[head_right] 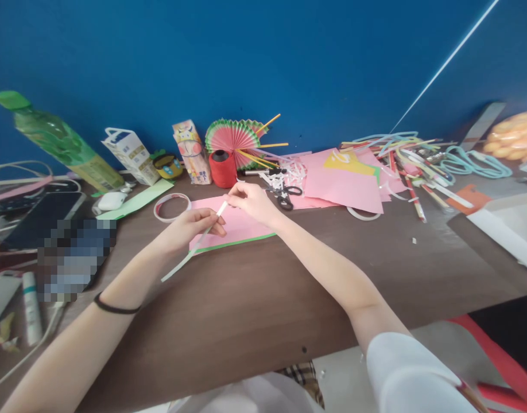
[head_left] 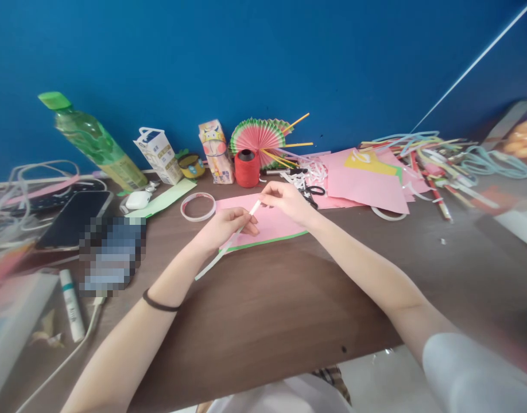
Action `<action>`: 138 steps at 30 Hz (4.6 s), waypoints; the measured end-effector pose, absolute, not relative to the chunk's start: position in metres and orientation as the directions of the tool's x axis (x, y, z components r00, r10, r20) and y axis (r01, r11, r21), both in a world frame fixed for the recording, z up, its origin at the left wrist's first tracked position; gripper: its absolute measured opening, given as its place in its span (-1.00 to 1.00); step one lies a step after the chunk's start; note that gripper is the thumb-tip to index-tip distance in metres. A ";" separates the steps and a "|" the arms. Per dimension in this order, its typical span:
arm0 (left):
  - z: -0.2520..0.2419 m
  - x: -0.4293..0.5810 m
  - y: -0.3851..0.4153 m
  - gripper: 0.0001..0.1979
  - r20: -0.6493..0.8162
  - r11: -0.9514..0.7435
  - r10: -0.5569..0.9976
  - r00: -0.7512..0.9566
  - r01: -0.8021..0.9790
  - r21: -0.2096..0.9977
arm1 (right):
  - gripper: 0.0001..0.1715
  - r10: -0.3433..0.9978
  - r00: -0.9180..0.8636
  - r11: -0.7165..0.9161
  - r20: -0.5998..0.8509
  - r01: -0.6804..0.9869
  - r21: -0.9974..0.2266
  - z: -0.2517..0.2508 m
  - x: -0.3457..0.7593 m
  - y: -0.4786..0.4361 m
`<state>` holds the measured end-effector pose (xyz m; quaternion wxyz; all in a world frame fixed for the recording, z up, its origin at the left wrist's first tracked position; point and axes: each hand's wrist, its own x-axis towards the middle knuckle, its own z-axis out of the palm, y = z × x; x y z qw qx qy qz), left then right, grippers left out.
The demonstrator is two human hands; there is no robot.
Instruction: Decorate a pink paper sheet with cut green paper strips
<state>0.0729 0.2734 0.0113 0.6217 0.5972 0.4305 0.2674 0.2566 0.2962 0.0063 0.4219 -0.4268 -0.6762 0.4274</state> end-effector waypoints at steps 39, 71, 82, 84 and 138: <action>0.007 0.087 0.267 -0.79 -0.097 0.022 0.934 0.343 0.216 0.976 | -0.79 0.740 -0.504 0.661 0.445 0.670 -0.339 0.007 0.245 0.281; 0.011 0.087 0.266 -0.79 -0.193 0.160 0.914 0.356 0.121 0.980 | -0.79 0.724 -0.566 0.689 0.394 0.588 -0.423 0.016 0.256 0.285; 0.015 0.085 0.266 -0.77 -0.259 0.245 0.889 0.377 0.087 0.966 | -0.81 0.773 -0.343 0.620 0.533 0.587 -0.521 0.015 0.262 0.293; 0.013 0.083 0.268 -0.74 -0.275 0.278 0.876 0.396 0.052 0.959 | -0.83 0.797 -0.229 0.567 0.559 0.600 -0.564 0.018 0.272 0.300; 0.006 0.081 0.265 -0.32 -0.313 0.348 0.826 0.469 0.014 0.937 | -0.94 0.942 -0.150 0.337 0.301 0.432 -0.837 0.001 0.252 0.292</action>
